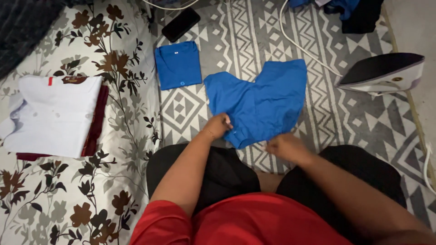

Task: The person folds a pair of blue shorts by hand on a mat on the floor and then uses an iron to press the fabric.

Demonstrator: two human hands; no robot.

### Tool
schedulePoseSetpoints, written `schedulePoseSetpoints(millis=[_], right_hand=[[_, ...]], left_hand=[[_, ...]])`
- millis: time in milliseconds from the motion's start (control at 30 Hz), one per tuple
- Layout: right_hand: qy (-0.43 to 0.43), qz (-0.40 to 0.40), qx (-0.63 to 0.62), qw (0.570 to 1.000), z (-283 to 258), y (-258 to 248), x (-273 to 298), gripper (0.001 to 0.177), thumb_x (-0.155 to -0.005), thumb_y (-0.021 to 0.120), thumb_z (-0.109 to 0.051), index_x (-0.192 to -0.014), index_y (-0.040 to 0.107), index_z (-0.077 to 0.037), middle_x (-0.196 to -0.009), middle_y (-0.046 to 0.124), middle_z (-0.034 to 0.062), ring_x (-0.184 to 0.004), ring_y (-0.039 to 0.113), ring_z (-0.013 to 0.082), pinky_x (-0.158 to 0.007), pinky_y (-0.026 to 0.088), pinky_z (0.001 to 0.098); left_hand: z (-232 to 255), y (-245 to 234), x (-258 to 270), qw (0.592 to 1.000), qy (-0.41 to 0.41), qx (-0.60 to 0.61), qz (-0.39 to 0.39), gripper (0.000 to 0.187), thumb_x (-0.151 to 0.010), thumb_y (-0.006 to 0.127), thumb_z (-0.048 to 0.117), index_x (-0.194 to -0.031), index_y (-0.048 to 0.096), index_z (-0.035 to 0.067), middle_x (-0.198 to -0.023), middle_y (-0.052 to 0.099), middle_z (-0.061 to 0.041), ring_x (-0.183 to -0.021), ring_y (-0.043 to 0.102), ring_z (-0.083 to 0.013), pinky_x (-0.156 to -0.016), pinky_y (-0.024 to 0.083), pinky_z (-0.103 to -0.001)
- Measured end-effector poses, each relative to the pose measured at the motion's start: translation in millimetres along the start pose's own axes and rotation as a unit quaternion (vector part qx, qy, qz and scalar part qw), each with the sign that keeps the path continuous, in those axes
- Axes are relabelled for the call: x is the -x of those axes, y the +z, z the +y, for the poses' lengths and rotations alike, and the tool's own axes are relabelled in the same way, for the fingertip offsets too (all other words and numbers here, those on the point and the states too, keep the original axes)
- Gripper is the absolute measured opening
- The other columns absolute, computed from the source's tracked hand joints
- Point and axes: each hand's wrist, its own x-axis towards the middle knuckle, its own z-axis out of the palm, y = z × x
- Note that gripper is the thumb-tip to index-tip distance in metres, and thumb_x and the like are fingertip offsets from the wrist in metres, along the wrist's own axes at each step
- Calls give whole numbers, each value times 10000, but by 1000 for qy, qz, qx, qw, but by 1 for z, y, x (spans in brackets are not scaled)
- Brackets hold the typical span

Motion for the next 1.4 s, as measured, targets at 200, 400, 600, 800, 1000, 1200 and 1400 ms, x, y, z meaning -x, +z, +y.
schedulePoseSetpoints(millis=[200, 400, 600, 800, 1000, 1200, 1400], right_hand=[[-199, 226, 6, 954, -54, 6, -4, 351, -651, 656, -212, -957, 604, -49, -894, 582, 147, -863, 546, 313, -706, 443, 383], [-280, 277, 93, 915, -55, 23, -51, 289, -568, 632, -84, -856, 599, -89, -843, 535, 107, -830, 543, 283, -690, 449, 374], [-301, 343, -58, 888, -24, 19, -57, 276, -563, 582, 51, -816, 545, -54, -866, 518, 119, -825, 540, 314, -682, 454, 356], [-331, 381, -89, 859, -28, 12, -53, 301, -586, 561, 63, -861, 509, -48, -886, 511, 123, -824, 533, 317, -693, 450, 372], [-328, 388, -80, 858, -33, 11, -51, 316, -595, 533, 79, -883, 532, -51, -879, 515, 123, -783, 539, 309, -649, 449, 367], [-342, 424, -37, 838, -30, 11, -55, 237, -633, 551, 77, -842, 519, -30, -860, 524, 98, -721, 535, 283, -590, 442, 351], [-332, 437, -24, 836, -33, 7, -55, 137, -658, 609, 47, -711, 506, -26, -811, 527, 76, -645, 527, 249, -540, 432, 336]], left_hand=[[40, -8, 26, 977, -44, -184, 101, 95, -793, 500, 91, -820, 591, 99, -752, 670, -57, -734, 639, -201, -687, 483, -309], [44, -3, 31, 917, 52, -384, 95, 396, -531, 791, 253, -879, 640, 140, -879, 581, -149, -826, 565, -326, -716, 451, -381], [24, 3, 5, 964, 71, -244, 82, 243, -675, 725, 263, -863, 672, 119, -845, 619, -101, -790, 592, -255, -704, 463, -334], [44, -4, 11, 994, 64, 82, -18, 274, -730, 647, 237, -931, 652, 52, -782, 616, 12, -709, 531, -70, -670, 444, -196], [60, -6, 19, 996, 18, 86, -27, 277, -735, 682, 245, -872, 658, 6, -771, 609, -15, -704, 514, -94, -662, 428, -223], [62, -8, 18, 988, 36, 129, -70, 245, -789, 605, 237, -886, 652, 16, -806, 626, 5, -754, 539, -74, -731, 429, -205], [76, -9, 27, 988, 9, 137, -77, 229, -784, 620, 220, -909, 647, 30, -821, 627, 0, -762, 539, -82, -740, 429, -213]])
